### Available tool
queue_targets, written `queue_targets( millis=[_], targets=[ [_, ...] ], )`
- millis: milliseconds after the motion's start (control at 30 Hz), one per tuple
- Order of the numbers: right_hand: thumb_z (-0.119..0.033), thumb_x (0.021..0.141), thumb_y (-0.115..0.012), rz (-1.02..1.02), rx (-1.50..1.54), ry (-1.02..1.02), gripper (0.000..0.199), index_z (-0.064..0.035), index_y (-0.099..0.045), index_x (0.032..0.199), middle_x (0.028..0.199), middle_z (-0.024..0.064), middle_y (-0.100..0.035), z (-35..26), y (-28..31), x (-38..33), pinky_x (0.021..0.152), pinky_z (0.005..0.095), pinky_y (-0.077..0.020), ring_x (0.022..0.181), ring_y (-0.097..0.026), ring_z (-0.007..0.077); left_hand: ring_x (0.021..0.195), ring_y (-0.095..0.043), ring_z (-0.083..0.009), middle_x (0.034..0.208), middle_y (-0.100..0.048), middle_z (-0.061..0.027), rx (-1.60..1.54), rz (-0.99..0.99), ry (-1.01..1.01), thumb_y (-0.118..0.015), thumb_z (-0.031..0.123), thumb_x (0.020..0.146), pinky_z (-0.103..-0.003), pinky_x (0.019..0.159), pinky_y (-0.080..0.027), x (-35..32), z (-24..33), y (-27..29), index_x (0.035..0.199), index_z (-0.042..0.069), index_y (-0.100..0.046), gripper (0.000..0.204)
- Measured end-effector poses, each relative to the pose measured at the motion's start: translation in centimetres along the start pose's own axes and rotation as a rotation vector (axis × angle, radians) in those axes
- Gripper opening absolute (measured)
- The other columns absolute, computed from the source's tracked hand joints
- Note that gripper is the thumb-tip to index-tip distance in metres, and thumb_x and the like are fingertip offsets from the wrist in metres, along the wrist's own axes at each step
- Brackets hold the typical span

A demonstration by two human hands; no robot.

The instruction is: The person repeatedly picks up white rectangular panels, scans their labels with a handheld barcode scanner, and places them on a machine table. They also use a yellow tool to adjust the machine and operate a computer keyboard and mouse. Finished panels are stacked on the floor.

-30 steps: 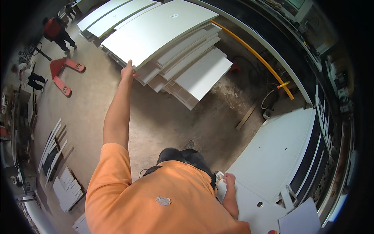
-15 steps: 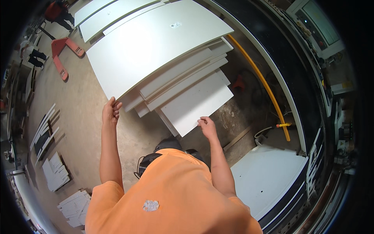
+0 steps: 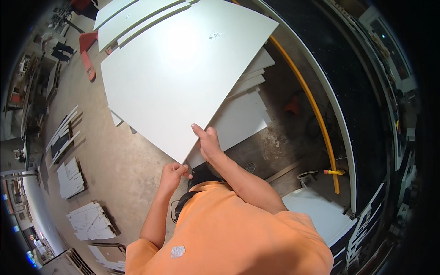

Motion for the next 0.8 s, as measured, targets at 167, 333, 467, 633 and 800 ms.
queue_targets(
  millis=[167,333,467,633,800],
  targets=[
    [-0.015,0.098,-0.063,0.181,-0.046,0.014,0.033,0.0086,-0.059,0.121,0.116,0.0141,-0.066,-9.5,14.2,-8.5,0.091,0.0325,-0.0513,0.105,-0.063,0.0180,0.070,-0.065,-0.0327,0.071,-0.063,-0.0185,0.731,0.859,-0.462,-0.059,0.036,0.102,-0.046,0.066,-0.048,0.1,6.0,2.6,0.080,-0.002,-0.065,0.044],
    [-0.025,0.099,-0.062,0.523,-0.725,0.178,0.034,0.0082,-0.065,0.101,0.089,0.0174,-0.071,-20.4,25.3,-15.3,0.074,0.0366,-0.0522,0.080,-0.066,0.0237,0.093,-0.069,-0.0345,0.104,-0.072,-0.0249,0.536,0.211,-0.123,-0.056,0.043,0.102,-0.042,0.085,-0.051,3.7,1.3,-5.1,0.108,-0.009,-0.068,0.054],
    [-0.035,0.099,-0.061,0.722,-1.081,0.296,0.044,0.0069,-0.064,0.086,0.081,0.0278,-0.067,-24.7,29.0,-19.9,0.071,0.0464,-0.0505,0.078,-0.066,0.0407,0.093,-0.066,-0.0244,0.100,-0.072,-0.0192,0.147,0.114,-0.195,-0.057,0.039,0.102,-0.040,0.086,-0.051,4.0,-0.5,-12.7,0.111,-0.016,-0.065,0.056],
    [-0.039,0.100,-0.059,0.833,-1.072,0.268,0.049,0.0070,-0.064,0.083,0.081,0.0304,-0.067,-28.7,34.6,-21.6,0.071,0.0494,-0.0508,0.079,-0.067,0.0462,0.076,-0.061,-0.0164,0.084,-0.069,-0.0102,0.201,0.039,-0.385,-0.058,0.038,0.102,-0.035,0.069,-0.049,6.3,6.2,-18.8,0.095,-0.013,-0.067,0.052],
    [-0.041,0.100,-0.055,0.967,-0.932,0.170,0.052,0.0086,-0.067,0.089,0.088,0.0308,-0.069,-34.2,40.9,-20.9,0.078,0.0454,-0.0524,0.086,-0.068,0.0454,0.065,-0.048,-0.0105,0.070,-0.059,-0.0020,0.109,-0.174,-0.376,-0.058,0.039,0.102,-0.032,0.057,-0.038,10.2,15.6,-27.3,0.078,-0.006,-0.064,0.052]
  ],
)
Point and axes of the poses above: each hand's wrist, its own x-axis towards the middle knuckle, its own y-axis out of the back of the hand, z = x × y, the point moved 2 cm from there along x, towards the middle knuckle
